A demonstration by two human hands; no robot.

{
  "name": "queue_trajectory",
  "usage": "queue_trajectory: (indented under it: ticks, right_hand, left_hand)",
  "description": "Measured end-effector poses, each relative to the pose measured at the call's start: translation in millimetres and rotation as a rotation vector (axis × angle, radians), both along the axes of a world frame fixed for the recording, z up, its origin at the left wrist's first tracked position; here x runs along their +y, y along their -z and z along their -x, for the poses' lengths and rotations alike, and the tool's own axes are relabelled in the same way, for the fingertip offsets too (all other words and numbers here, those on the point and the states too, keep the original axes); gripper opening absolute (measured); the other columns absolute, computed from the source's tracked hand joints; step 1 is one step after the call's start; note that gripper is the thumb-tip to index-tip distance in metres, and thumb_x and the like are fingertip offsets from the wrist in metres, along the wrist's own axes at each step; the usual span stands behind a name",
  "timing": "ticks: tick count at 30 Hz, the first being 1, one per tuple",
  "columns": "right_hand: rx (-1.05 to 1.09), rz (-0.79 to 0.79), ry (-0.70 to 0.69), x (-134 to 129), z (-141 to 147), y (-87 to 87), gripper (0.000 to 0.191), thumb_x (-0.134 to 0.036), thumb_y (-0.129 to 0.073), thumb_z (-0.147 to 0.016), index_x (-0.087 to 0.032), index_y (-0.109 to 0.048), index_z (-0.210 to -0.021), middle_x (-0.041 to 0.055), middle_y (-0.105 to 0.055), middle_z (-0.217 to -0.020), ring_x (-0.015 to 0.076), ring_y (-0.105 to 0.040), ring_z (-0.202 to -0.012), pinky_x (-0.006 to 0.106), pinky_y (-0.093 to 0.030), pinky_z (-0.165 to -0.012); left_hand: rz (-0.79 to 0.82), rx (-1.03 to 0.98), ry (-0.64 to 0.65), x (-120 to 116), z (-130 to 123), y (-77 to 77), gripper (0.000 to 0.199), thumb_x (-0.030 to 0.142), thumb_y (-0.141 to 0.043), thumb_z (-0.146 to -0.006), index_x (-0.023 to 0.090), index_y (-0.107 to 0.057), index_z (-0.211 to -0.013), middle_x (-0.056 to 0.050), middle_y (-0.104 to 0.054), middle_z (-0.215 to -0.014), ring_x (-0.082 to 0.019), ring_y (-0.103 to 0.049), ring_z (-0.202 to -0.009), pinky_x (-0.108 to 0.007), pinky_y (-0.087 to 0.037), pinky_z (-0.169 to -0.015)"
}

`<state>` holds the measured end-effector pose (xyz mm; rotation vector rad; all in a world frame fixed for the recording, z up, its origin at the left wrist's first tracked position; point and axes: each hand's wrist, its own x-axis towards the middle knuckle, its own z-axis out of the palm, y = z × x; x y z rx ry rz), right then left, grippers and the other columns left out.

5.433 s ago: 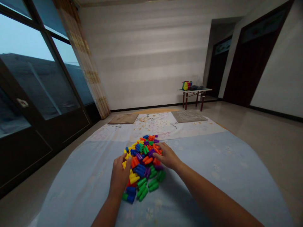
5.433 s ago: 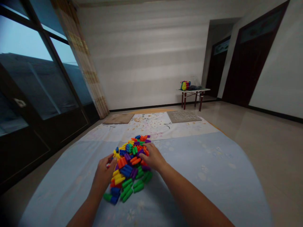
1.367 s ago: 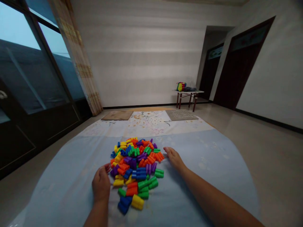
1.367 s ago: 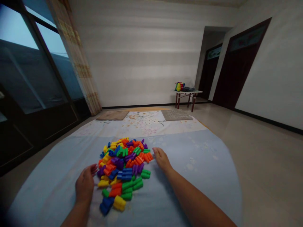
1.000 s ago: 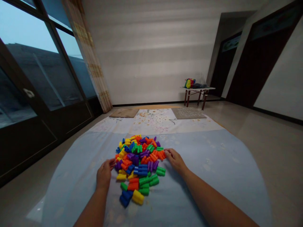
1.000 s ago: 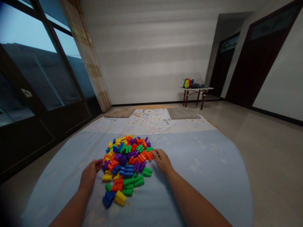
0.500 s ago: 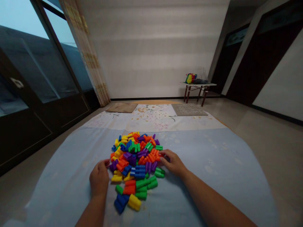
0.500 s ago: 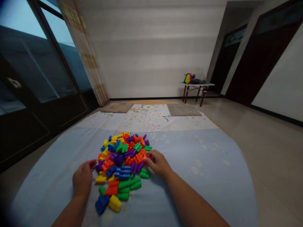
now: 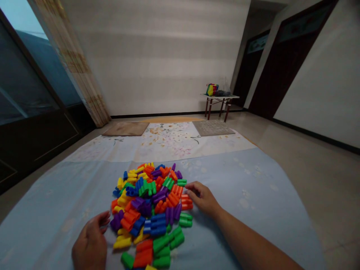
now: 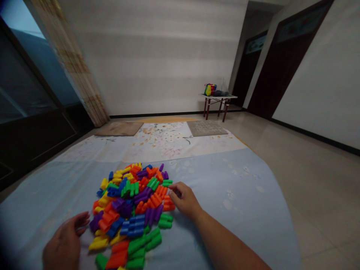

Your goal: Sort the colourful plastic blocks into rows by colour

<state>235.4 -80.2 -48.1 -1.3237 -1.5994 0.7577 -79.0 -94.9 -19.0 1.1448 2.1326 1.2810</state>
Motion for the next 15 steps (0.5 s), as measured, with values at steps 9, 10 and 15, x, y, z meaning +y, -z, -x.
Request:
queue_trajectory:
  ticks: [9,10,15]
  right_hand:
    - [-0.212,-0.211,-0.146,-7.2,6.0,-1.1,0.034,-0.027,-0.054,-0.082,-0.021,-0.060,-0.115,0.0094,-0.063,-0.111,0.0221,-0.054,-0.105,0.039,-0.041,-0.094]
    - [-0.255,-0.233,-0.177,-8.4,7.2,-0.4,0.039,-0.028,-0.054,-0.082,-0.021,-0.057,-0.120,0.0096,-0.062,-0.116,0.0234,-0.051,-0.112,0.042,-0.038,-0.098]
    - [-0.424,-0.260,-0.299,-14.0,15.3,-1.7,0.050,-0.023,-0.048,-0.084,-0.023,-0.046,-0.133,0.0077,-0.053,-0.132,0.0257,-0.035,-0.128,0.047,-0.027,-0.105]
  left_hand:
    - [-0.024,0.098,0.055,-0.3,-1.6,-3.7,0.044,0.044,-0.027,-0.072,0.019,-0.061,-0.082,-0.007,-0.062,-0.083,-0.022,-0.057,-0.078,-0.035,-0.046,-0.074]
    - [-0.023,0.108,0.058,-0.1,-1.8,-3.4,0.044,0.044,-0.027,-0.072,0.018,-0.061,-0.082,-0.007,-0.062,-0.082,-0.022,-0.057,-0.077,-0.035,-0.045,-0.072]
    - [-0.047,0.096,0.071,-1.1,-3.8,-3.3,0.043,0.044,-0.029,-0.072,0.018,-0.063,-0.082,-0.006,-0.062,-0.081,-0.020,-0.056,-0.076,-0.032,-0.044,-0.070]
